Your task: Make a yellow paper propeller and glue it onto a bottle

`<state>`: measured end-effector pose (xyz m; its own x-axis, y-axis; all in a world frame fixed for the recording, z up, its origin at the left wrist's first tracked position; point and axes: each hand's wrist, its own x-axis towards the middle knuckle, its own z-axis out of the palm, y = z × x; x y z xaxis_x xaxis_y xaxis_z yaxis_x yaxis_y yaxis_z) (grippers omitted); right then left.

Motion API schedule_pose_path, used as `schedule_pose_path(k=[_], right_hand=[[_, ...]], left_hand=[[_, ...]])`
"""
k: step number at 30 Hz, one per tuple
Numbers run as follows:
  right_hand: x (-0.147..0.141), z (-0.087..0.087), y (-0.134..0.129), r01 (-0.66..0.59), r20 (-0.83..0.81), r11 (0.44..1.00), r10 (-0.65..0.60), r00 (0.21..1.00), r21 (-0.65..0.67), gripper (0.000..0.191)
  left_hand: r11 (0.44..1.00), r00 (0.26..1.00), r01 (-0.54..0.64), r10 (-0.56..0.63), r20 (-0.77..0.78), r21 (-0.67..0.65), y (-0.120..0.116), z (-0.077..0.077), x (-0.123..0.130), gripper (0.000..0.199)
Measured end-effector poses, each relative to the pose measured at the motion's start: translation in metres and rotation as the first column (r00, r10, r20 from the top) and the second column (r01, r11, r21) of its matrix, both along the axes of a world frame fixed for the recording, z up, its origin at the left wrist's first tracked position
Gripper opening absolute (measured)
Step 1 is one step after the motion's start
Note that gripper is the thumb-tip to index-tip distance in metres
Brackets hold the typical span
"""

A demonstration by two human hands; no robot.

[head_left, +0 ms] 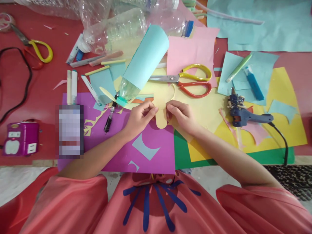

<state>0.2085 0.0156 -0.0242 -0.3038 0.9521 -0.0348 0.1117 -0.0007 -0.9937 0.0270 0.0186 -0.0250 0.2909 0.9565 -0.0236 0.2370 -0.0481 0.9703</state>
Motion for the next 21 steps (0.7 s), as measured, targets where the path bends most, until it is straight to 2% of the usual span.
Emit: schedule_pose_path(k=[7,16,21], right_hand=[[-0.0036,-0.0043,0.0006,0.016,0.048,0.999,-0.014,0.999,-0.042,0.059],[-0.0026,-0.0061,-0.0010,-0.017,0.075,0.999,0.020,0.997,-0.040,0.044],[-0.0019,-0.0034,-0.0004,-0.014,0.021,0.999,0.015,1.000,-0.041,0.034]], left_hand=[[1.000,0.999,0.025,-0.025,-0.036,0.003,-0.0016,-0.0005,-0.0007,0.046],[0.999,0.998,0.026,-0.027,-0.050,-0.023,-0.0007,-0.0005,-0.0005,0.046],[0.999,1.000,0.025,-0.026,-0.018,-0.025,-0.0003,0.0003,0.0002,0.046]])
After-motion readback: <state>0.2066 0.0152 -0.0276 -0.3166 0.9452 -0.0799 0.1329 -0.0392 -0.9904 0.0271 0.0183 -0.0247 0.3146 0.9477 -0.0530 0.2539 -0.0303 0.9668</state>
